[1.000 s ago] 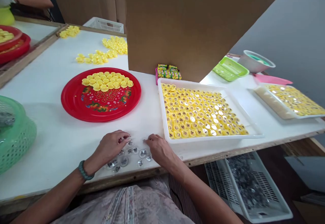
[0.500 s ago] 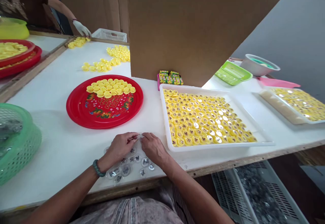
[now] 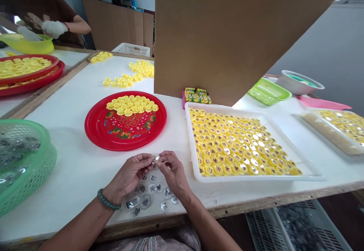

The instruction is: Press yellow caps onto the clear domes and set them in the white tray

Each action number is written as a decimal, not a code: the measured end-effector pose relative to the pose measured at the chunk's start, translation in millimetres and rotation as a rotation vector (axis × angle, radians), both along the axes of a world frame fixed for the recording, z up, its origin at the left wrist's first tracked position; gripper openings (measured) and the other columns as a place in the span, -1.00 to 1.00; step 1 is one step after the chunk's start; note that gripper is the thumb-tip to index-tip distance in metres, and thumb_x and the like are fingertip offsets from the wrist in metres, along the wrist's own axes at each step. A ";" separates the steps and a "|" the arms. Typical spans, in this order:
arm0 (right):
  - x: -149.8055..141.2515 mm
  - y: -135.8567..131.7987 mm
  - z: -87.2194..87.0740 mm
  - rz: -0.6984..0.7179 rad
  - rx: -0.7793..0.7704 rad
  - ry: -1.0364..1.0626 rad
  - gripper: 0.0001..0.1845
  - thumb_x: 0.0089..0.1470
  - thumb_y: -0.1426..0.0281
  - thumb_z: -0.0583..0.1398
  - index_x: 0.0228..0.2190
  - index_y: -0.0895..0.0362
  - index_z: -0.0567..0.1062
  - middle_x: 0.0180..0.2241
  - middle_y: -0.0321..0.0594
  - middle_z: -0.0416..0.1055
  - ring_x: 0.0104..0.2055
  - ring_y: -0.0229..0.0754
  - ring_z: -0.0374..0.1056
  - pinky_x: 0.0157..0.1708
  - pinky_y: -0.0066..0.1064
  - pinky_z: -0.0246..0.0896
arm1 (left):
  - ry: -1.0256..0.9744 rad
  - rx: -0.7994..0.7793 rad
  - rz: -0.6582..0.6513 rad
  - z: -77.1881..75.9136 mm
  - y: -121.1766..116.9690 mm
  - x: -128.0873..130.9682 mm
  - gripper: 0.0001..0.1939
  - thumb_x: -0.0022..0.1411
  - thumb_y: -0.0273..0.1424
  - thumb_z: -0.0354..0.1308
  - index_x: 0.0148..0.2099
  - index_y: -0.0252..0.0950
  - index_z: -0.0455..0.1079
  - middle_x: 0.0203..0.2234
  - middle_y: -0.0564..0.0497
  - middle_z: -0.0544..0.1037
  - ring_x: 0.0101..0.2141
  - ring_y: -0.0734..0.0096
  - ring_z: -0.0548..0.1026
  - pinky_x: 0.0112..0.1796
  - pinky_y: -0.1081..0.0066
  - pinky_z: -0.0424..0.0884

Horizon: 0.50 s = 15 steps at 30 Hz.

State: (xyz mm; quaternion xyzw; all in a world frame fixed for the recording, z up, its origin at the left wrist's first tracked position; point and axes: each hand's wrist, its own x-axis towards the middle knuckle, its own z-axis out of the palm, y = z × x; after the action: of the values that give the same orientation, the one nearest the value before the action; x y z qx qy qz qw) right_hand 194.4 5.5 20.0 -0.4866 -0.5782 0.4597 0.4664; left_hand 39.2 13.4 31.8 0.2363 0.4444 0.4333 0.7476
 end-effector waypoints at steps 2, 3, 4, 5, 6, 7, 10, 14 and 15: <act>2.8 0.2 6.4 0.037 0.136 -0.189 -0.75 0.04 0.34 0.22 -0.18 0.07 0.45 -0.13 -0.15 0.32 -0.21 -0.22 0.33 -0.26 -0.39 0.31 | 0.086 0.029 -0.036 1.3 1.8 -4.2 -0.72 -0.12 -0.33 0.37 -0.37 -0.41 0.48 -0.58 0.04 0.43 -0.56 0.61 0.27 -0.50 0.57 0.17; 4.4 0.8 10.2 0.087 0.201 -0.275 -0.66 0.05 0.37 0.21 -0.08 0.04 0.41 -0.10 -0.14 0.32 -0.19 -0.21 0.33 -0.25 -0.38 0.32 | 0.132 0.049 -0.056 1.9 2.7 -6.0 -0.73 -0.11 -0.32 0.37 -0.38 -0.41 0.48 -0.59 0.04 0.43 -0.56 0.61 0.26 -0.51 0.57 0.16; 5.8 1.7 14.1 0.148 0.256 -0.350 -0.60 0.07 0.39 0.19 -0.01 0.02 0.37 -0.10 -0.13 0.32 -0.18 -0.20 0.33 -0.23 -0.36 0.32 | 0.172 0.072 -0.071 2.4 3.5 -7.5 -0.73 -0.11 -0.32 0.37 -0.39 -0.41 0.48 -0.59 0.03 0.43 -0.56 0.60 0.25 -0.51 0.56 0.15; 6.9 2.8 17.6 0.205 0.299 -0.410 -0.60 0.10 0.41 0.16 0.01 0.01 0.36 -0.11 -0.13 0.34 -0.16 -0.19 0.33 -0.20 -0.34 0.32 | 0.201 0.094 -0.084 3.1 4.1 -8.7 -0.74 -0.11 -0.32 0.37 -0.40 -0.41 0.49 -0.59 0.03 0.44 -0.56 0.60 0.24 -0.51 0.55 0.14; 7.8 4.0 20.7 0.246 0.330 -0.458 -0.64 0.13 0.42 0.13 -0.01 0.01 0.38 -0.14 -0.14 0.36 -0.15 -0.19 0.34 -0.17 -0.33 0.32 | 0.216 0.109 -0.094 3.9 4.6 -9.5 -0.74 -0.12 -0.32 0.37 -0.39 -0.41 0.49 -0.58 0.02 0.45 -0.56 0.59 0.24 -0.51 0.55 0.13; 8.4 5.2 23.1 0.264 0.351 -0.488 -0.67 0.14 0.42 0.11 -0.04 0.02 0.41 -0.17 -0.14 0.37 -0.15 -0.18 0.34 -0.16 -0.33 0.33 | 0.221 0.114 -0.103 4.8 4.9 -10.1 -0.73 -0.13 -0.33 0.37 -0.39 -0.41 0.50 -0.58 0.02 0.45 -0.56 0.59 0.22 -0.51 0.54 0.12; 9.2 6.8 26.0 0.280 0.352 -0.520 -0.68 0.12 0.40 0.14 -0.05 0.04 0.42 -0.18 -0.14 0.37 -0.16 -0.18 0.36 -0.17 -0.34 0.35 | 0.204 0.094 -0.128 6.6 5.5 -11.7 -0.71 -0.15 -0.34 0.38 -0.36 -0.42 0.50 -0.58 0.03 0.44 -0.57 0.61 0.19 -0.52 0.54 0.08; 8.4 4.9 21.7 0.315 0.378 -0.545 -0.60 0.09 0.45 0.15 0.00 0.03 0.37 -0.16 -0.14 0.37 -0.13 -0.17 0.35 -0.15 -0.33 0.33 | 0.199 0.086 -0.172 6.2 5.4 -12.3 -0.72 -0.13 -0.36 0.36 -0.36 -0.44 0.48 -0.60 0.04 0.42 -0.59 0.62 0.18 -0.54 0.53 0.06; 7.9 4.2 19.9 0.292 0.386 -0.554 -0.62 0.09 0.45 0.15 -0.02 0.04 0.38 -0.19 -0.15 0.38 -0.16 -0.18 0.36 -0.18 -0.34 0.34 | 0.195 0.079 -0.168 6.0 5.2 -11.7 -0.70 -0.13 -0.37 0.36 -0.32 -0.43 0.47 -0.59 0.04 0.43 -0.59 0.62 0.19 -0.53 0.53 0.07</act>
State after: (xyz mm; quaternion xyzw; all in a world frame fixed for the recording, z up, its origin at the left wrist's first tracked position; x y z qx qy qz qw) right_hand 202.4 9.7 39.9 -0.4081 -0.8220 0.2546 0.3049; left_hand 27.5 18.6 37.8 0.3429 0.4764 0.3612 0.7246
